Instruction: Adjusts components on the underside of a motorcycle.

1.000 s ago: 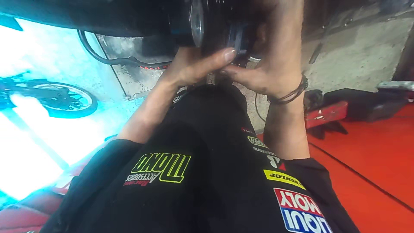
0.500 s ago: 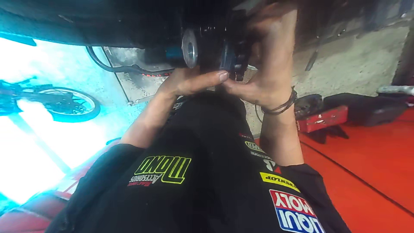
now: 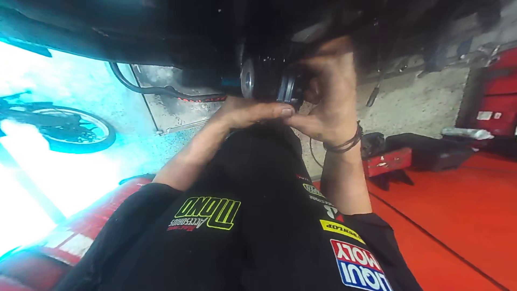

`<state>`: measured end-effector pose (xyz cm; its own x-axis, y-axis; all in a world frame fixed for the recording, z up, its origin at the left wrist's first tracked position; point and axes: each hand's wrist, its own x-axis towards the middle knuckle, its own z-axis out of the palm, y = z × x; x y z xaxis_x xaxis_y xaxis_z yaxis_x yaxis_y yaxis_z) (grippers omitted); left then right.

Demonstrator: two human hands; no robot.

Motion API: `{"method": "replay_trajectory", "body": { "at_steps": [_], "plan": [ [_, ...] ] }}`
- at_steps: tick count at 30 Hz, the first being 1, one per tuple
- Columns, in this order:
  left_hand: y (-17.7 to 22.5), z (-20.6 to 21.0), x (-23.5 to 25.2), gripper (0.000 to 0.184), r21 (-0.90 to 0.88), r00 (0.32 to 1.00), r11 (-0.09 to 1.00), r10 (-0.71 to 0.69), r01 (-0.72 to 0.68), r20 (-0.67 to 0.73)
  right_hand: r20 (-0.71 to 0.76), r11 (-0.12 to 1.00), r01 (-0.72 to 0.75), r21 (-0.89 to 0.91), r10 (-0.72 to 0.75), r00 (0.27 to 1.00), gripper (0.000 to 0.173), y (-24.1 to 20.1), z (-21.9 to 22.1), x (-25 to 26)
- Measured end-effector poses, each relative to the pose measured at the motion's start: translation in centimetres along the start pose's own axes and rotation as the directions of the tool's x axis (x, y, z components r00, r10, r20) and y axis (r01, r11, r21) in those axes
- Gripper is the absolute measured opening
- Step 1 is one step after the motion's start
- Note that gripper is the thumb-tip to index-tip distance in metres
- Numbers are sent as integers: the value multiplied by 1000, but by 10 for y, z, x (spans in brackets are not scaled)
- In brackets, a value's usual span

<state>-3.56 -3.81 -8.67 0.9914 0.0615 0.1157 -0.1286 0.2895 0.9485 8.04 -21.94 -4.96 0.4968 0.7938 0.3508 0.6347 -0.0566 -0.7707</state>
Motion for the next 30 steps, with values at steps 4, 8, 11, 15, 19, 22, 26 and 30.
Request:
{"method": "replay_trajectory", "body": {
  "at_steps": [4,8,11,15,19,22,26,30],
  "plan": [
    [-3,-12,-3,19,8,991,995,-100,99,87,55,999,-37,8,36,998,69,-4,-4,3],
    [-9,-15,0,20,44,995,998,37,-41,90,80,999,-36,1,36,996,71,-5,-5,6],
    [-20,-16,1,37,64,985,984,159,-163,61,88,999,-37,1,37,995,73,-5,-3,6],
    [-15,-12,0,44,8,985,986,167,-168,41,93,995,-98,25,95,991,77,-19,-4,4],
    [-10,-11,-5,24,-21,991,993,116,-115,67,116,994,-100,-41,105,988,75,-25,-4,5],
    [-17,-15,-7,24,-109,987,985,144,-135,73,72,994,-44,-100,51,996,69,-22,3,5],
    [-19,-17,-7,46,-183,990,973,142,-137,11,29,994,-4,-111,7,1000,70,-26,8,8],
    [-21,-25,-7,47,-82,993,990,117,-116,12,18,994,-45,-96,47,999,72,-23,12,6]
  ]
}}
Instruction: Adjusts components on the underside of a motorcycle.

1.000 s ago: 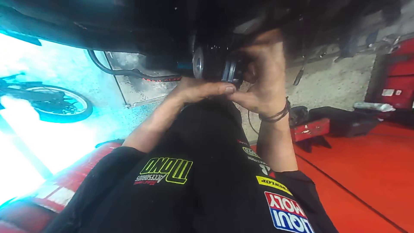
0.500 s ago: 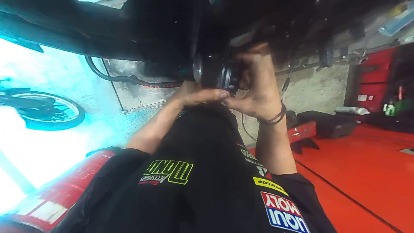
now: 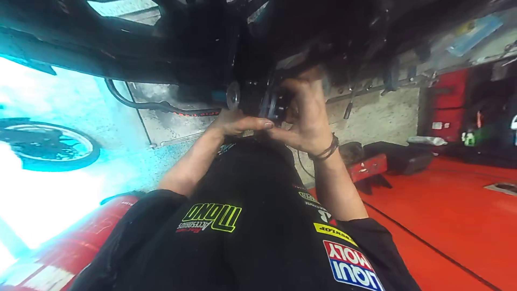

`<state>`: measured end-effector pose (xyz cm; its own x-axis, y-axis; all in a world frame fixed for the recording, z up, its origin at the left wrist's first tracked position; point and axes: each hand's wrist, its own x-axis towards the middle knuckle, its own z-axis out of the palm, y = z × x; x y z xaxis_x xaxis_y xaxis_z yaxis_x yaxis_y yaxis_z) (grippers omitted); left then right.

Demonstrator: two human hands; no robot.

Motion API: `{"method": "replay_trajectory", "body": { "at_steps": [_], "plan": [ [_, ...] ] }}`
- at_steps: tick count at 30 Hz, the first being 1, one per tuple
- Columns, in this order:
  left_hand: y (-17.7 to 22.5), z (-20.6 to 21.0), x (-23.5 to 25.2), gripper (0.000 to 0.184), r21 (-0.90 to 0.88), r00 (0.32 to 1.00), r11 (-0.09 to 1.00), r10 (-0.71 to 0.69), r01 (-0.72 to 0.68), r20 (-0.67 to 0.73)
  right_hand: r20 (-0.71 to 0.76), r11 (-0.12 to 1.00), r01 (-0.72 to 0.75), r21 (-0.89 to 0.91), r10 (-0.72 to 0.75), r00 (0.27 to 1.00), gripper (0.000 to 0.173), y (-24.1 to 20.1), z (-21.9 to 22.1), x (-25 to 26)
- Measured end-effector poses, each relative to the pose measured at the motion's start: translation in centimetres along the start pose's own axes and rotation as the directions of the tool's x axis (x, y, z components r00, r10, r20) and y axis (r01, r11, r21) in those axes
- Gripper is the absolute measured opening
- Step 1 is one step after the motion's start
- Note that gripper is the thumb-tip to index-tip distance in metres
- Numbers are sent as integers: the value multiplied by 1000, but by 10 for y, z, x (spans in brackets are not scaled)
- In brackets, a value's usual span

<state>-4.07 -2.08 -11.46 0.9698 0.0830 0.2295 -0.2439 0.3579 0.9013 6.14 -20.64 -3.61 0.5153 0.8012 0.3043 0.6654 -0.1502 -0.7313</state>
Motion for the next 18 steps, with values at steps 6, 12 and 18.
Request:
{"method": "replay_trajectory", "body": {
  "at_steps": [6,12,18],
  "plan": [
    [4,2,0,51,4,998,998,-56,56,-20,48,991,-76,110,71,996,81,-1,-5,-1],
    [0,3,4,42,-12,998,999,44,-44,54,-7,964,-138,227,143,990,91,7,4,-12],
    [1,11,1,57,-144,999,990,-2,-5,-51,-48,598,-156,786,310,949,50,-2,-9,-50]
  ]
}}
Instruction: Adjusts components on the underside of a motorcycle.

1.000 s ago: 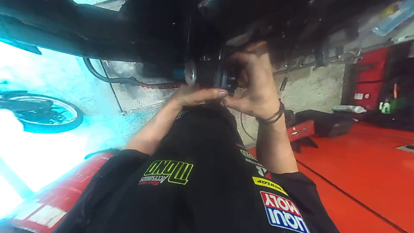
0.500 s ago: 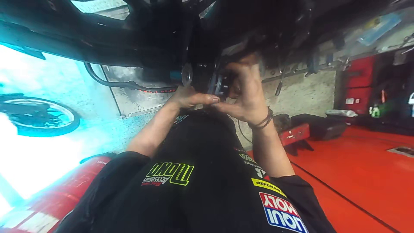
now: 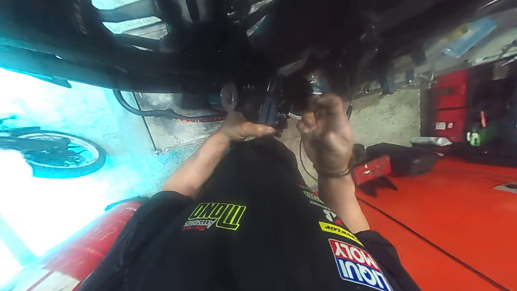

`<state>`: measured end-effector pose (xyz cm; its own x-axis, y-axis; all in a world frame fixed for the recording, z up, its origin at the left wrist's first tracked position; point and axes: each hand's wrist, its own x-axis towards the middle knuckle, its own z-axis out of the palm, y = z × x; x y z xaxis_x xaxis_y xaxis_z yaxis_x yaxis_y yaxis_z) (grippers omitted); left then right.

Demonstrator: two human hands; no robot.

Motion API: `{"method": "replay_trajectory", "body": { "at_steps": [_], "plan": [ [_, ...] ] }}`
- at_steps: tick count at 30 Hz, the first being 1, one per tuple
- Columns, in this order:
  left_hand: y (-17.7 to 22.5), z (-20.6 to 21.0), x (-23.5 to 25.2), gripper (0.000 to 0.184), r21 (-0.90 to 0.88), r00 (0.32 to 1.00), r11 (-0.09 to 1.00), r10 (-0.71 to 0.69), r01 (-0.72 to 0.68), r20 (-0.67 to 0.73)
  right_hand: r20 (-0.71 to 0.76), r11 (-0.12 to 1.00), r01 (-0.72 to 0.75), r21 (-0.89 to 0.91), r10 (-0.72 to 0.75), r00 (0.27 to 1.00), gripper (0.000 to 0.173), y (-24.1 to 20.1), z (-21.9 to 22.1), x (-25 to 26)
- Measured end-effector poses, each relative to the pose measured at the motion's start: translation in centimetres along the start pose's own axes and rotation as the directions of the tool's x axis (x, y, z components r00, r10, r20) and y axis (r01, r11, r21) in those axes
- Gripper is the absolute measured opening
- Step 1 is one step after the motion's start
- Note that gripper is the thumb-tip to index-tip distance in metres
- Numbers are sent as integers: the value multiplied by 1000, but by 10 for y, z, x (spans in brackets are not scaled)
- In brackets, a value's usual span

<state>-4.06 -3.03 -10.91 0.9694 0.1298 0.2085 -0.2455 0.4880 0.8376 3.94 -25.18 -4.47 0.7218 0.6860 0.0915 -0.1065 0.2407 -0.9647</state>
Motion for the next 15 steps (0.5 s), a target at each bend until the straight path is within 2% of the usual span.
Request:
{"method": "replay_trajectory", "body": {
  "at_steps": [2,4,6,9,11,13,15],
  "plan": [
    [9,11,-1,57,-75,994,995,-74,67,-84,-104,986,-123,113,135,985,32,6,8,-27],
    [17,19,3,53,-128,993,989,-83,72,-83,-33,955,-280,94,285,958,26,15,13,-55],
    [20,23,5,50,-173,992,981,-99,85,-78,57,947,-321,31,319,946,26,18,11,-69],
    [24,26,3,53,-246,972,955,-201,167,-121,2,970,-168,-174,171,985,22,17,5,-62],
    [28,29,3,57,-283,954,936,-258,208,-150,-21,938,-38,-343,33,999,23,15,10,-46],
    [34,33,6,52,-311,948,925,-277,218,-157,-34,867,121,-483,-157,987,38,9,26,-25],
    [40,42,9,44,-351,950,915,-269,201,-157,-33,728,289,-622,-393,919,42,3,42,-10]
  ]
}}
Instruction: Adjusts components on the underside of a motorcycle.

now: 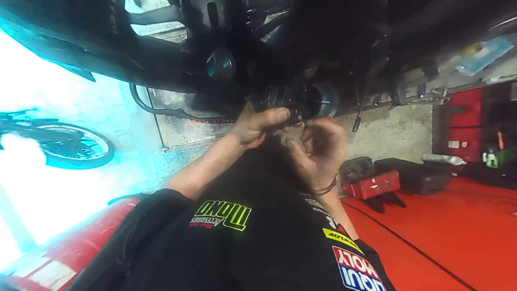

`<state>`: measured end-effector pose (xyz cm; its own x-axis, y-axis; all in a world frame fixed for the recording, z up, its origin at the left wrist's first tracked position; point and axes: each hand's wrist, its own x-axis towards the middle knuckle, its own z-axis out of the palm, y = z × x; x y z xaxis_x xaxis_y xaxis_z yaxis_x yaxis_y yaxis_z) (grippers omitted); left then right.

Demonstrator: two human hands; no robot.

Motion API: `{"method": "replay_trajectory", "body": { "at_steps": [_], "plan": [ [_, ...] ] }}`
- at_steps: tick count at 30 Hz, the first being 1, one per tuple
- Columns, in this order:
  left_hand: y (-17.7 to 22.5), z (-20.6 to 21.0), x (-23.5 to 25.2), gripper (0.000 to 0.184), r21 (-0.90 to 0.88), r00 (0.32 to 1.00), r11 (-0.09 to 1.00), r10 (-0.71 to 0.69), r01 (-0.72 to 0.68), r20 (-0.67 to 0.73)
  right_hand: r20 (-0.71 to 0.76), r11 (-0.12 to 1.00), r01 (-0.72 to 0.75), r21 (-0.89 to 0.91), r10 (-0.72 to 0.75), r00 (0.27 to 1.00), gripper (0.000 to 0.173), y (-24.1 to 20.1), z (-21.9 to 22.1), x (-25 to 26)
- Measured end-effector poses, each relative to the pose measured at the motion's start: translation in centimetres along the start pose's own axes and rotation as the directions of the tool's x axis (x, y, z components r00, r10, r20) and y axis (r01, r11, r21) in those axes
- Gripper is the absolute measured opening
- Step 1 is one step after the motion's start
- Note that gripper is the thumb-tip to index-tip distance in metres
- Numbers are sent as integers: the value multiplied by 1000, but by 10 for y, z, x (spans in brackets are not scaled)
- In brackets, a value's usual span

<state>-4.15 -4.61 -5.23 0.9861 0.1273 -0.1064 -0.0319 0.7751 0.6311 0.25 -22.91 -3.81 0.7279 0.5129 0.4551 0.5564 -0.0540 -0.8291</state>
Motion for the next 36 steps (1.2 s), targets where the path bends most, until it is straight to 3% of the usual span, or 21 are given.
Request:
{"method": "replay_trajectory", "body": {
  "at_steps": [3,5,9,18,22,25,29,36],
  "plan": [
    [7,21,-2,37,-59,999,998,-35,34,-10,-106,953,249,-174,-270,957,25,-8,9,17],
    [16,39,-11,34,8,995,996,-86,86,-46,-122,933,290,-215,-320,940,15,-9,10,22],
    [21,54,-12,34,27,990,994,-106,109,-98,-147,920,264,-289,-315,938,12,-9,12,23],
    [7,45,-9,39,13,996,996,-83,84,-33,-136,831,256,-494,-365,921,18,-16,15,28],
    [-4,37,-3,32,123,999,992,-29,34,-45,-103,811,113,-574,-208,973,17,-20,12,23],
    [-22,24,11,22,92,998,994,63,-61,-15,-94,757,60,-650,-158,983,18,-15,11,14],
    [-29,17,20,17,119,991,984,132,-131,-5,-109,682,98,-725,-254,961,19,1,16,6],
    [-31,14,17,20,98,995,990,100,-101,9,-82,700,179,-691,-323,943,23,10,13,6]
  ]
}}
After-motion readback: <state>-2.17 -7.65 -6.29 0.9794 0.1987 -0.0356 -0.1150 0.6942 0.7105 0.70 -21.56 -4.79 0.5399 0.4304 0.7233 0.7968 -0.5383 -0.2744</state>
